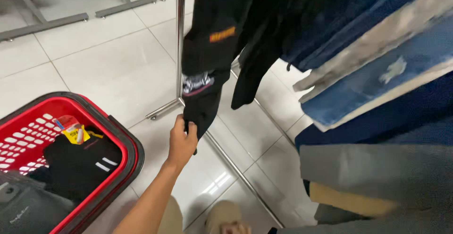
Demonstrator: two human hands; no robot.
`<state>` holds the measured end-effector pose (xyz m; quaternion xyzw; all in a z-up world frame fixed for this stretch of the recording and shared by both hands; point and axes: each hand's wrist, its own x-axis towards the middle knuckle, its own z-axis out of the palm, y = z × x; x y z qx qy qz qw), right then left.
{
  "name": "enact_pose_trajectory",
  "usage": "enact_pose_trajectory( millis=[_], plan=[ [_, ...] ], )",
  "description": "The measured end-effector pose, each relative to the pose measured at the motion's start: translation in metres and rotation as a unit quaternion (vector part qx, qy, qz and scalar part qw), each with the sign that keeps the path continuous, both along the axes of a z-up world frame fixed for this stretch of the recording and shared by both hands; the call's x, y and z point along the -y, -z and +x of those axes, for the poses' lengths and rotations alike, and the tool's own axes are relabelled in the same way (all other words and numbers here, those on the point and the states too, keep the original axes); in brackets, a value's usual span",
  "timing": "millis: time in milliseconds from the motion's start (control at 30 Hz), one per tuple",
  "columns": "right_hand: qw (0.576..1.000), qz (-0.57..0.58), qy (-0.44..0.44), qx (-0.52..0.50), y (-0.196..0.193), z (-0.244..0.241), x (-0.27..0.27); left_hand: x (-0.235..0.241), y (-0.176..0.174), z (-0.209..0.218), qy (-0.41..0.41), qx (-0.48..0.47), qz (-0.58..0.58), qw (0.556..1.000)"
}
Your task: The person selects pairs of pants from a clothing rack, holds them up to examine the fabric and features, and places them into a red shopping basket.
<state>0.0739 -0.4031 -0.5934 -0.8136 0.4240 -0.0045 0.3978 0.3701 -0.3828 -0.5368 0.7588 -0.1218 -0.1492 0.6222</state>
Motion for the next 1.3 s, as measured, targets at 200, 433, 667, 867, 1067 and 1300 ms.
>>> enact_pose_trajectory(
  millis=[200, 433, 667, 867, 1067, 1300],
  plan=[
    [0.94, 0.128, 0.086, 0.303, 0.105, 0.072, 0.059, -0.04, 0.04, -0.027, 0.014, 0.045, -0.093, 0.995],
    [0.934, 0.14, 0.003, 0.329, 0.067, 0.139, 0.053, -0.066, 0.068, -0.064, 0.013, 0.134, -0.078, 0.988],
    [0.95, 0.038, 0.125, 0.283, 0.058, 0.136, 0.045, -0.058, 0.1, -0.089, -0.002, 0.124, -0.022, 0.992],
    [0.934, -0.066, 0.144, 0.32, 0.076, 0.119, 0.041, -0.036, 0.107, -0.111, -0.113, 0.044, 0.034, 0.992],
    [0.925, -0.146, 0.137, 0.323, 0.075, 0.113, 0.039, -0.041, 0.123, -0.109, -0.138, 0.114, 0.039, 0.983],
    [0.924, -0.159, 0.134, 0.321, 0.079, 0.114, 0.038, -0.053, 0.137, -0.1, -0.136, 0.157, 0.042, 0.977]
  ],
)
